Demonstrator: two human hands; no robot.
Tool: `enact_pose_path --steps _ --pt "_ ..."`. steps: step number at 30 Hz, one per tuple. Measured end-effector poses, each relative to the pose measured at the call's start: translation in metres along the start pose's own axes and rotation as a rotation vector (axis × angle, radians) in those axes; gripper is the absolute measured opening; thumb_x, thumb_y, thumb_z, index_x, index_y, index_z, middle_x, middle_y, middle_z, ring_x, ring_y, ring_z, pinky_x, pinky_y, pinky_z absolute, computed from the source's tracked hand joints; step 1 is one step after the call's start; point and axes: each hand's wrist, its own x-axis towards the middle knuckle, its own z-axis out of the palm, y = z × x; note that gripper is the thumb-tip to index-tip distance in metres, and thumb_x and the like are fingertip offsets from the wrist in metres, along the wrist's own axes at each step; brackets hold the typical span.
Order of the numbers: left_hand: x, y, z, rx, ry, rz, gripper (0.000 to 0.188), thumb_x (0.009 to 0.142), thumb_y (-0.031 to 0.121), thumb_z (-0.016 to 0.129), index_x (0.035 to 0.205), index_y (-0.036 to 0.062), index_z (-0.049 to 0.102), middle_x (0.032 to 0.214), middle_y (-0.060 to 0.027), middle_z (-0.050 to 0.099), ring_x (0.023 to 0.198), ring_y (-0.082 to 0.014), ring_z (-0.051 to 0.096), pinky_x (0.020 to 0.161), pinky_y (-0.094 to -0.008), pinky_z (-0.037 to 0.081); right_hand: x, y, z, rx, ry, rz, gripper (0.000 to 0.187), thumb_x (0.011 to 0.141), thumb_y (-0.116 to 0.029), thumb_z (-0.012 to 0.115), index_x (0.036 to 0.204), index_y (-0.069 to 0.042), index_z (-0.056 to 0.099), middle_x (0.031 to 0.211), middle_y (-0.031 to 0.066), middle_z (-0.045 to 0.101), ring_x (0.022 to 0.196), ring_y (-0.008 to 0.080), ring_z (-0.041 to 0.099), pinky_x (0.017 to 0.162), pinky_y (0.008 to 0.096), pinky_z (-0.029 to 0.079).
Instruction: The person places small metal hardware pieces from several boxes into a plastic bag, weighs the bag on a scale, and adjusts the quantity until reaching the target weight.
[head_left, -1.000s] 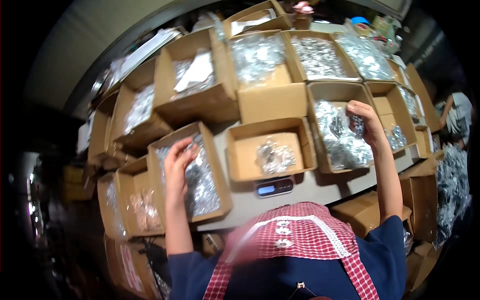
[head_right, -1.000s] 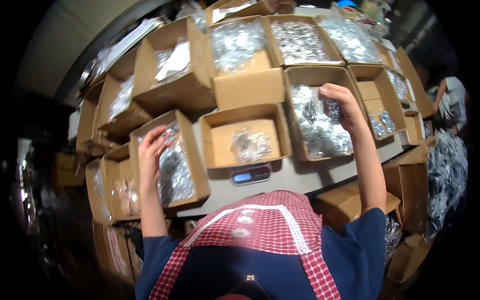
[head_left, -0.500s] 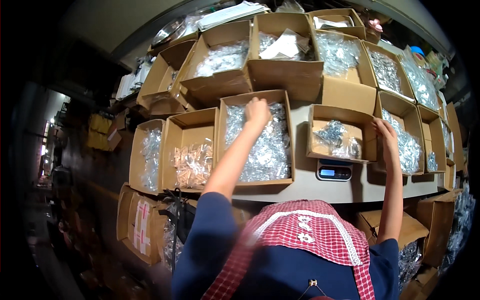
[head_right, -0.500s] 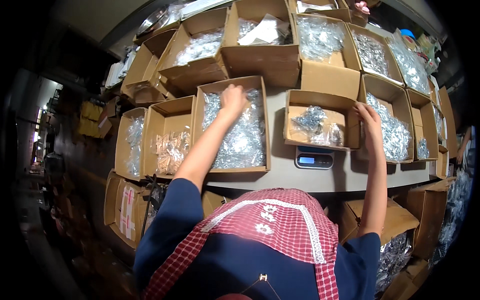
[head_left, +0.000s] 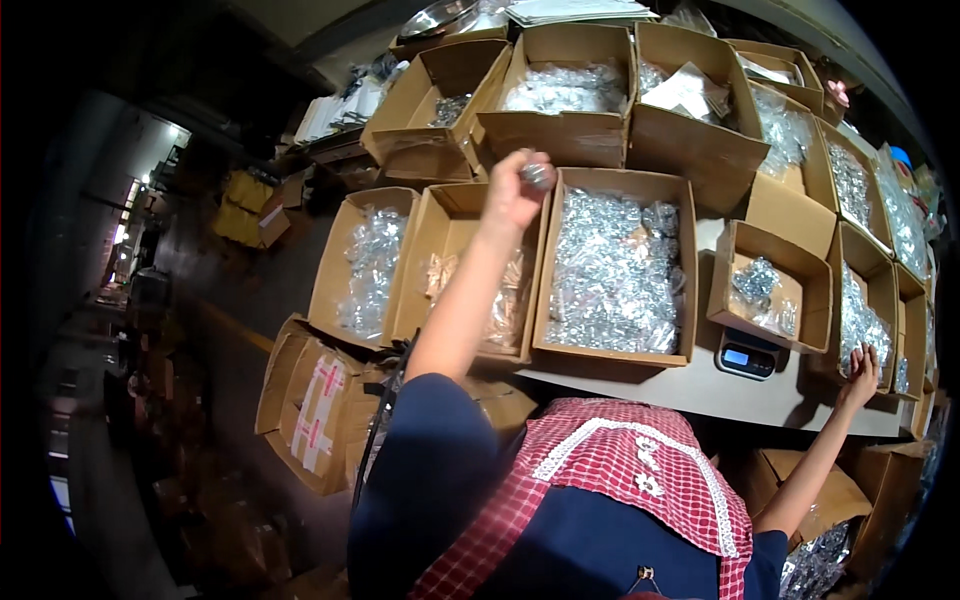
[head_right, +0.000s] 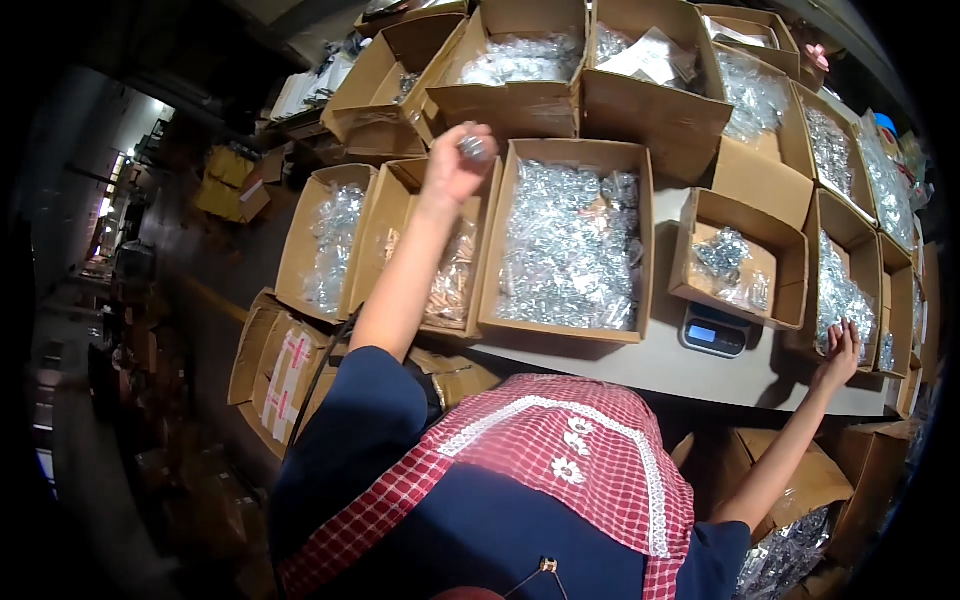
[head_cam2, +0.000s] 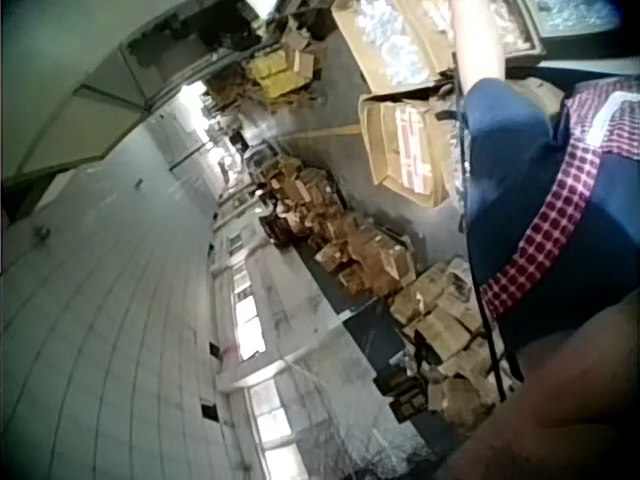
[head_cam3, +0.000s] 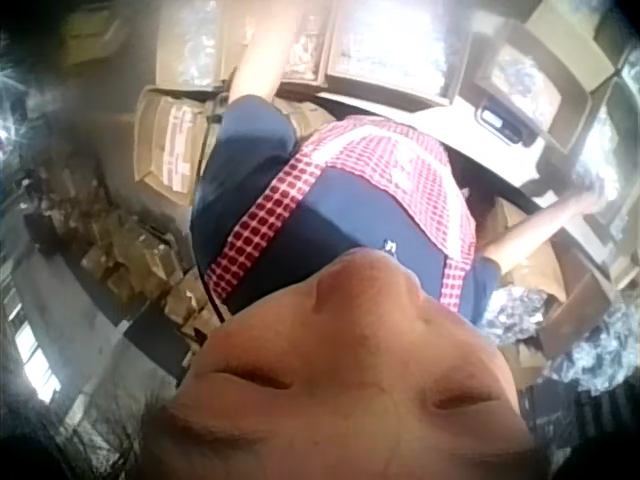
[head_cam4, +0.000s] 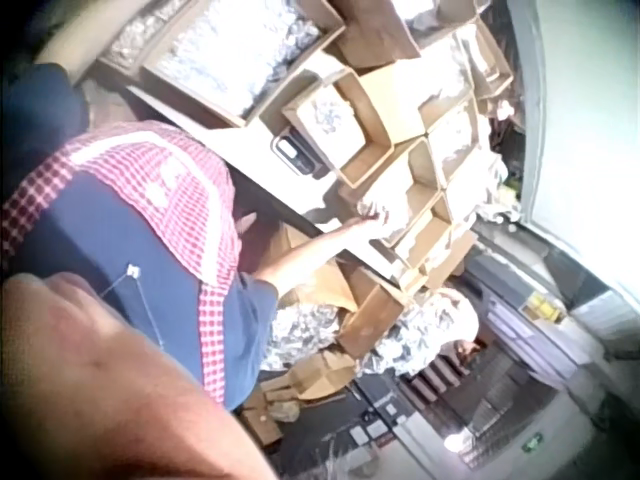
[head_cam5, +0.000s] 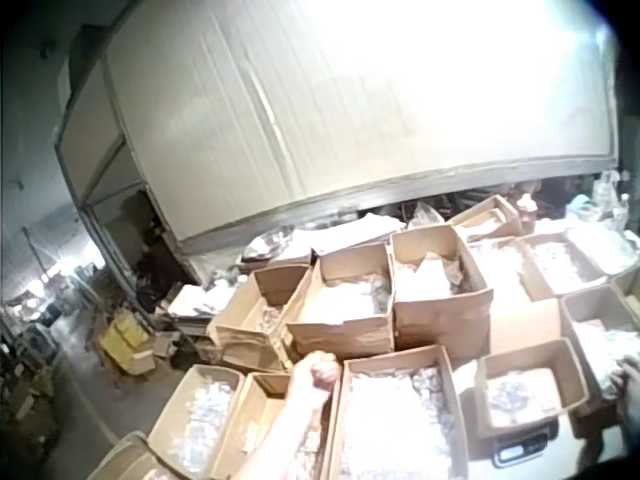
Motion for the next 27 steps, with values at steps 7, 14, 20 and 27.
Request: enact_pose_path --steps 7,14,20,27 --pt "-0.051 0.033 -0.066 1.282 0.49 0.044 0.015 0.082 0.011 0.06 0.094 0.0035 0.062 0.076 -0.0072 0.06 0.058 -0.0129 0.051 0.045 -0.0242 0.038 0.019 0.023 0.01 -0.187 0.085 -0.115 0.026 0.095 -0.007 0.057 0.12 0.0 0.059 0.109 0.0097 0.067 0.078 0.0131 0.063 0.069 0.0229 0.053" --pt "-0.082 0.034 -0.075 1.006 0.372 0.042 0.011 0.088 0.009 0.058 0.08 0.0083 0.066 0.066 -0.0011 0.062 0.054 -0.007 0.048 0.048 -0.0251 0.037 0.046 0.04 -0.003 -0.227 0.017 -0.088 0.024 0.094 -0.008 0.057 0.118 -0.002 0.06 0.106 0.0071 0.066 0.07 0.0101 0.055 0.061 0.0216 0.046" --pt "-0.107 0.194 -0.144 0.552 0.276 0.41 0.009 0.087 0.011 0.057 0.083 0.0121 0.065 0.062 0.0027 0.054 0.05 -0.0066 0.046 0.044 -0.0263 0.035 0.047 0.039 0.002 -0.225 0.066 -0.125 0.025 0.095 -0.005 0.053 0.119 0.001 0.057 0.11 0.0103 0.065 0.065 0.0105 0.05 0.057 0.023 0.042" --pt "-0.12 0.21 -0.298 1.081 0.873 0.213 0.024 0.089 0.028 0.059 0.078 0.0072 0.062 0.054 0.0057 0.045 0.044 -0.0085 0.037 0.04 -0.0257 0.025 0.044 0.047 0.023 -0.312 0.032 -0.109 0.025 0.092 -0.013 0.061 0.115 -0.002 0.061 0.098 0.005 0.067 0.062 0.0076 0.05 0.054 0.0204 0.04"
